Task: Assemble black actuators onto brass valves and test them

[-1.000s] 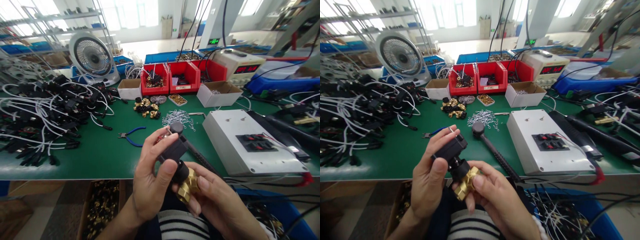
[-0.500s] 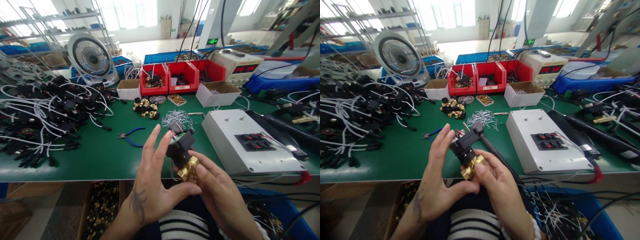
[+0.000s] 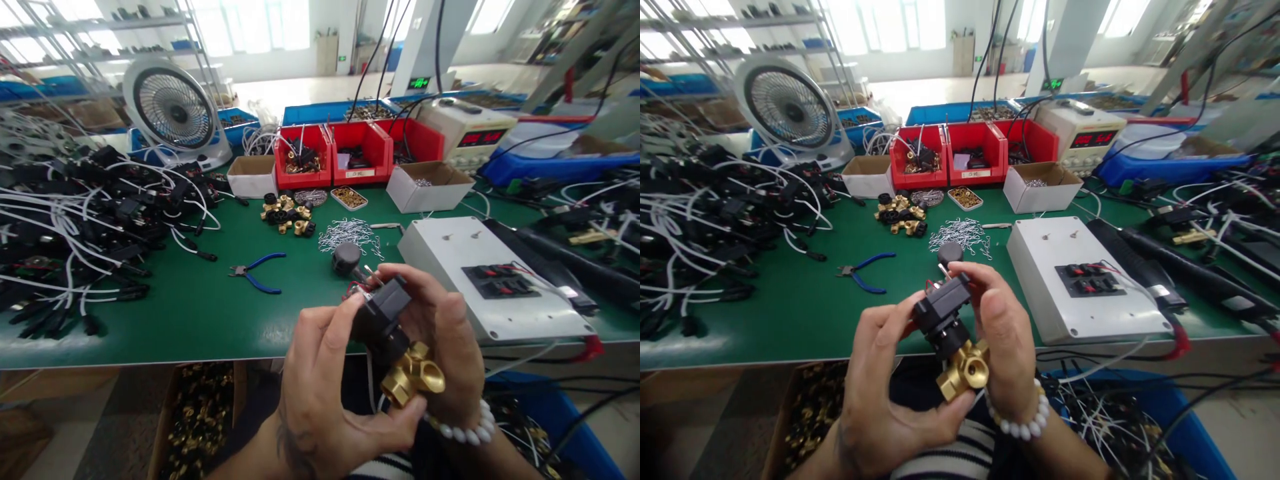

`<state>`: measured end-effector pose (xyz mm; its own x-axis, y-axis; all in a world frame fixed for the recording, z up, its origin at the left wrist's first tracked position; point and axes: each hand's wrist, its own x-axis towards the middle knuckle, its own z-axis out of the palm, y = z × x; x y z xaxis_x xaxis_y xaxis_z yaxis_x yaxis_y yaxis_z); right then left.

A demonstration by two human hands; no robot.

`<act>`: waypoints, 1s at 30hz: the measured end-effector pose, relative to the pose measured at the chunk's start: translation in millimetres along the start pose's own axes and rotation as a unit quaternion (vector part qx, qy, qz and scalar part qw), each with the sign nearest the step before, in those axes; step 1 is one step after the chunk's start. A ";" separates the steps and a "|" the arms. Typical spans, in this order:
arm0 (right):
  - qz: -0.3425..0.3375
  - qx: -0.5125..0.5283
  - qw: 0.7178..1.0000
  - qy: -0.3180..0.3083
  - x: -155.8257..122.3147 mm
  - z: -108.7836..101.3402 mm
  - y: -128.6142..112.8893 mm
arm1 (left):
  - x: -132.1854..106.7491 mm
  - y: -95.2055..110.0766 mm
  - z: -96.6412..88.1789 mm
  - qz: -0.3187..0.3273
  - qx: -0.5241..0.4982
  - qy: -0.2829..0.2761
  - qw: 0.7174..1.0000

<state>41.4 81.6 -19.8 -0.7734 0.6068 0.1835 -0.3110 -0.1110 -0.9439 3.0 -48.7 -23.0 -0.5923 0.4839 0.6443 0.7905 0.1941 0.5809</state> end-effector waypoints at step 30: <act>-0.004 -0.493 0.861 -0.127 165.8 -120.7 -47.7 | -11.9 -14.9 4.2 -0.069 -0.095 0.033 0.993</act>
<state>-5.3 282.4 22.5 -0.9080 0.3993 0.1268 0.2066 0.6900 -0.6937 -1.1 -53.8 -41.4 -0.7069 0.4062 0.5790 0.6608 0.0874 0.7454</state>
